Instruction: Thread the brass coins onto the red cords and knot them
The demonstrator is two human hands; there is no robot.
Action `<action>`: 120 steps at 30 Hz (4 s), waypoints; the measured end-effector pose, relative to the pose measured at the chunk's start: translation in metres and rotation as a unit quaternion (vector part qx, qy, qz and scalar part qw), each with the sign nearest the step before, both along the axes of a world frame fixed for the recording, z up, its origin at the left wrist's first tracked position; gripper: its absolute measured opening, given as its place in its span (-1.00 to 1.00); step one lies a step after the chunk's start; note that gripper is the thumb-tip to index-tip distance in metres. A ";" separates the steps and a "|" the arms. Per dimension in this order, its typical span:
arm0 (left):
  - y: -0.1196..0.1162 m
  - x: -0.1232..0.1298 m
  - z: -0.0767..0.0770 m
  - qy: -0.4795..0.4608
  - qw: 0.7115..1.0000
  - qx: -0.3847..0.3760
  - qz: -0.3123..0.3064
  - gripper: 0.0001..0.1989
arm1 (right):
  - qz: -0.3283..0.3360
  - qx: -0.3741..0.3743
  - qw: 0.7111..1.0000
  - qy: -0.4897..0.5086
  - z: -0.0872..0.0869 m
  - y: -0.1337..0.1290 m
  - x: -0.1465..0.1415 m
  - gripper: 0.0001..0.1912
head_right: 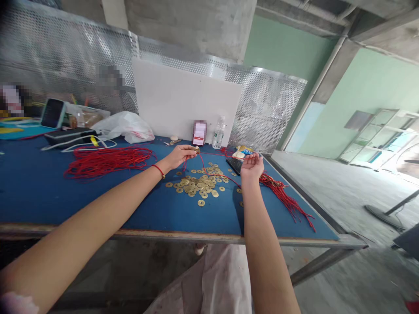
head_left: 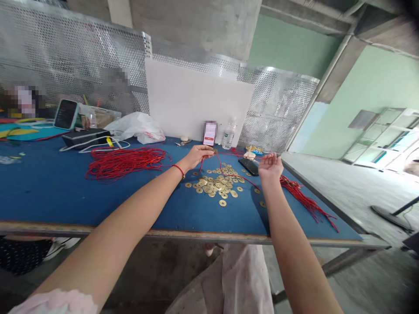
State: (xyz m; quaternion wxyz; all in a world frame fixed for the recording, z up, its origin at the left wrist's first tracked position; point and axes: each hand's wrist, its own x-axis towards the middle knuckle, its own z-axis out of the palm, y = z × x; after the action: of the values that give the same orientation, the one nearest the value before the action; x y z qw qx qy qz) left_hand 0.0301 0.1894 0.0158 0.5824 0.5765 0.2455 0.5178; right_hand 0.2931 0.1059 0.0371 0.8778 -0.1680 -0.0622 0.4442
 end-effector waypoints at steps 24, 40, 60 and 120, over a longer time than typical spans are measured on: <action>-0.009 0.012 0.008 -0.060 0.996 -0.044 -0.047 -0.84 | -0.008 -0.083 0.839 -0.538 -0.015 0.008 -0.043 -0.92; -0.024 0.022 0.010 -0.002 0.992 0.020 -0.126 -0.77 | 0.049 0.015 0.734 -0.677 -0.019 0.005 -0.057 -0.89; -0.031 0.030 0.007 0.132 0.984 0.086 -0.088 -0.87 | 0.041 0.019 0.674 -0.738 -0.022 0.002 -0.061 -0.83; -0.014 0.028 0.003 -0.010 0.994 0.006 0.107 -0.86 | 0.294 0.045 0.733 -0.612 -0.024 -0.003 -0.064 -0.58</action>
State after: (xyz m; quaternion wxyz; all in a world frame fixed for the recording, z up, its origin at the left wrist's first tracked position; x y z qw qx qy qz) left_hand 0.0577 0.1754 0.0193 0.5229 0.5450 0.2970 0.5843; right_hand 0.2296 0.1031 0.0134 0.4822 -0.3368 -0.6520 0.4785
